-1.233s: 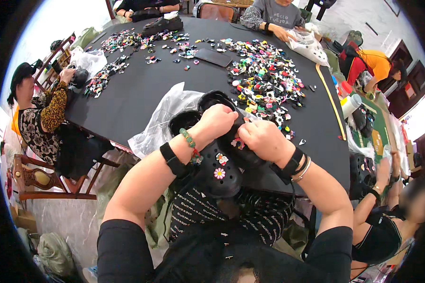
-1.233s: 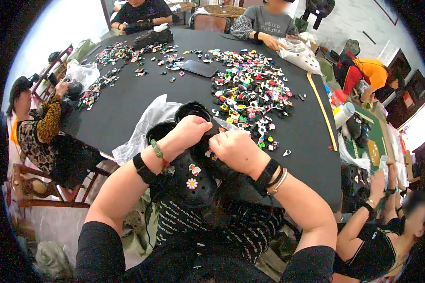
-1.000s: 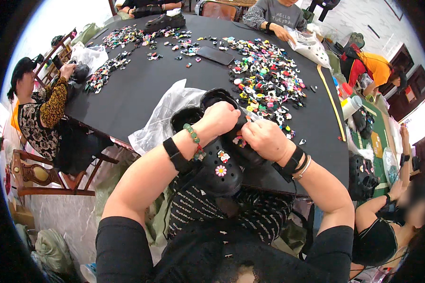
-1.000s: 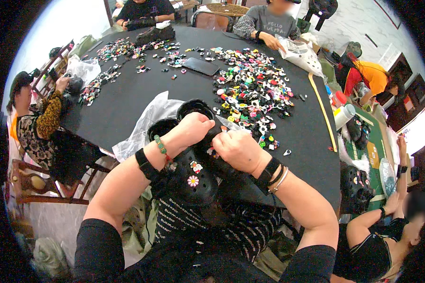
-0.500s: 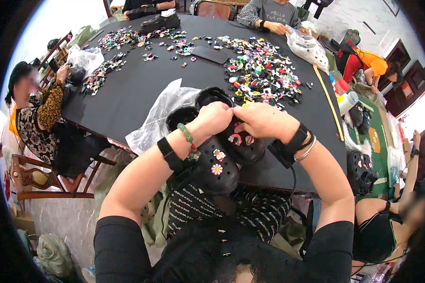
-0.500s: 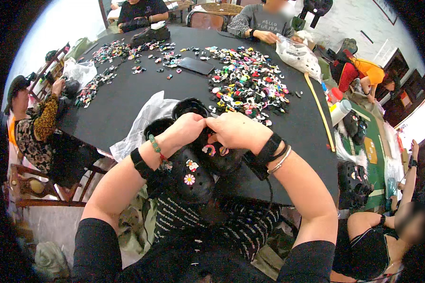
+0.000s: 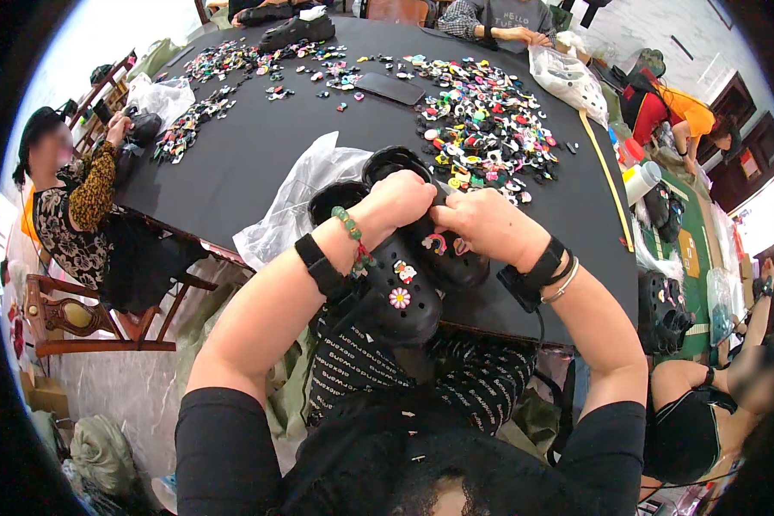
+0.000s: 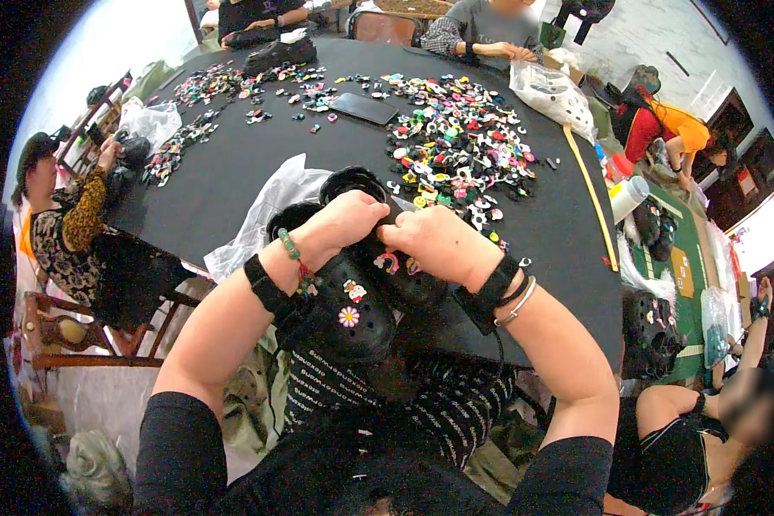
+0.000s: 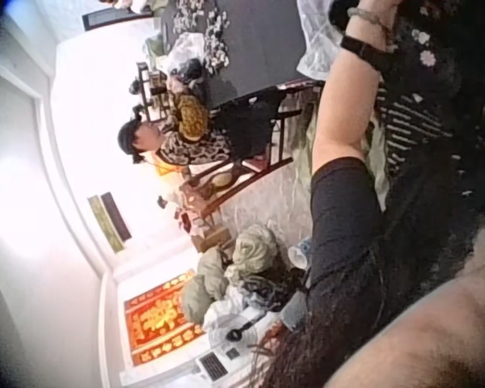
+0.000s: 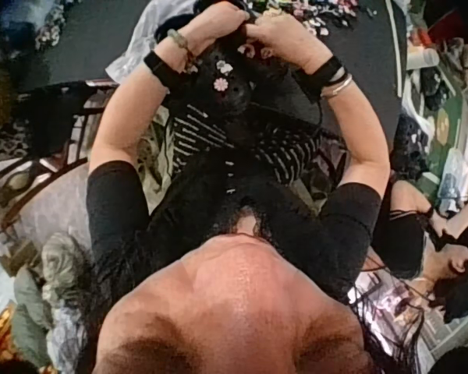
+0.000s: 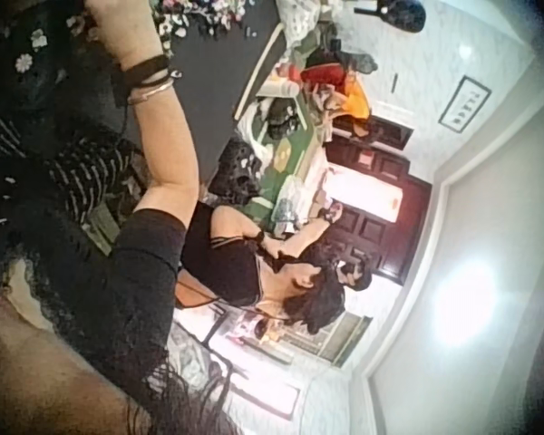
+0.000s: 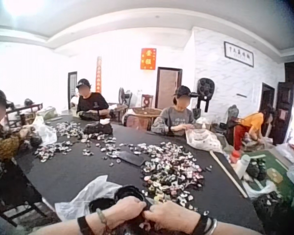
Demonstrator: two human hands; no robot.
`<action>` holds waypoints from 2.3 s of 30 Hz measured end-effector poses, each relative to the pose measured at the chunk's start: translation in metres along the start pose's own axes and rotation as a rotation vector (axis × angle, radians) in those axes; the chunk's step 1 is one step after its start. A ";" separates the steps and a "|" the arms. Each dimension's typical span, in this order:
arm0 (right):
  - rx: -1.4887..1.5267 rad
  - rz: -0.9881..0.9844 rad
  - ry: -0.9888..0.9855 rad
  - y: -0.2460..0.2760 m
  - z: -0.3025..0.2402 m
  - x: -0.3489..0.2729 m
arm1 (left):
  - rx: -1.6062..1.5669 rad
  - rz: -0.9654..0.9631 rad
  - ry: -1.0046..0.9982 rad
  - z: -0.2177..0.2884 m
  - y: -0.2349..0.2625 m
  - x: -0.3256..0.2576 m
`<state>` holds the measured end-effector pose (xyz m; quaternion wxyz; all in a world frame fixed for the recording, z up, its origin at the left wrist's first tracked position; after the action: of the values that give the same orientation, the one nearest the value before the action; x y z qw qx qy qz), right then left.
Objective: Insert decorative charms into the holes of foam clogs.
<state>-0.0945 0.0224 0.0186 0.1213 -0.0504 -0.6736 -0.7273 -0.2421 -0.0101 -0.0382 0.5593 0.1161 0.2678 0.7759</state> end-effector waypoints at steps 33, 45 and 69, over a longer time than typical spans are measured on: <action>-0.110 -0.051 -0.052 -0.001 0.001 -0.007 | -0.016 -0.006 -0.028 0.007 -0.001 -0.002; -0.150 -0.328 -0.144 0.012 -0.002 0.012 | -0.194 -0.029 0.014 -0.006 -0.004 -0.006; -0.097 0.131 -0.086 -0.003 -0.038 -0.020 | -0.095 -0.018 0.015 0.005 -0.006 0.007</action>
<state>-0.0728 -0.0127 0.0076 0.1371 -0.1313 -0.6373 -0.7468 -0.2372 -0.0006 -0.0386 0.5692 0.0811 0.2358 0.7835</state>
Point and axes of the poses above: each hand's wrist, its own x-axis towards the middle knuckle, its own y-axis out of the back of the hand, z = x × y, the point moved 4 cm from there along x, towards the middle knuckle, and after that the axes turned 8 degrees about -x, right-handed, at the moved point
